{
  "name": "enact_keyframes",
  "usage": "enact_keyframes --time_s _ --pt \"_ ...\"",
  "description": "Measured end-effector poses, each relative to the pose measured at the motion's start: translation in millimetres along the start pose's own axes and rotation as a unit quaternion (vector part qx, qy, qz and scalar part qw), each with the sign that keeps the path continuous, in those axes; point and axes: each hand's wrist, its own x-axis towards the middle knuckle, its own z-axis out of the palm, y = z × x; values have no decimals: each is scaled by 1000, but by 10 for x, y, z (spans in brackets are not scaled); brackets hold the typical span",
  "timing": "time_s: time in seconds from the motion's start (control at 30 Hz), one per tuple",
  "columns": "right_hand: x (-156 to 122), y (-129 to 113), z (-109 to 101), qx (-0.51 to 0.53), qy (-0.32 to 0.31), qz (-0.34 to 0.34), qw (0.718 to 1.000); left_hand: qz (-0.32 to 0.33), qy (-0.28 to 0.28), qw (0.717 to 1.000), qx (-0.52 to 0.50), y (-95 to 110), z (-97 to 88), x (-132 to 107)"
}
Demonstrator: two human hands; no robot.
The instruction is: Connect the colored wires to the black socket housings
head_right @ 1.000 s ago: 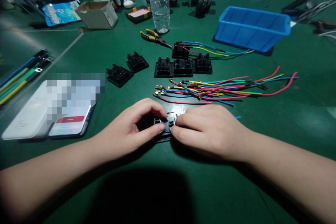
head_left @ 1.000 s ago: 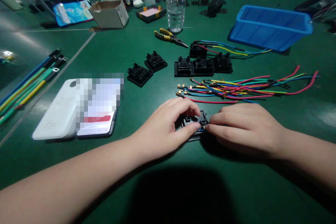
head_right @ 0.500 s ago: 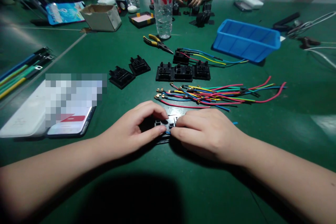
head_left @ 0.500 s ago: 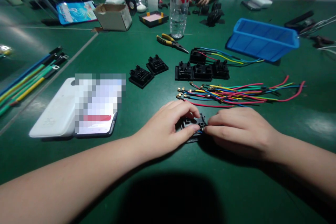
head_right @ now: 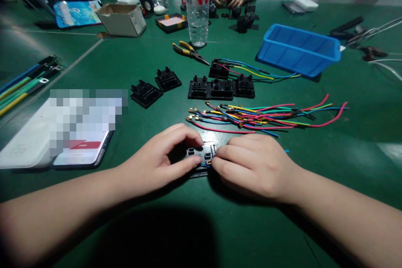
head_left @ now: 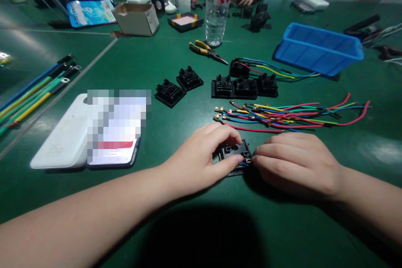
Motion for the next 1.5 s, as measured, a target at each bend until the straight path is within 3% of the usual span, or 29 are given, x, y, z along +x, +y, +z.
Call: enact_keyframes --time_s 0.43,0.63,0.83,1.03,1.33,1.5 --pt "-7 -36 -29 110 -44 95 988 1 -2 1000 2 -8 7 0" --pt "128 -142 -103 192 -54 234 952 -40 -3 998 -38 -2 -6 7" --pt "238 -140 -149 291 -86 353 885 -65 -8 997 -47 15 -8 20" --pt "254 -100 -152 321 -113 369 865 -56 -12 998 -25 27 -15 25" --pt "272 -172 -153 228 -81 311 919 -32 -6 999 -12 2 -7 17" --pt "297 -158 -145 295 -84 345 887 -33 -16 999 -14 -4 -11 10"
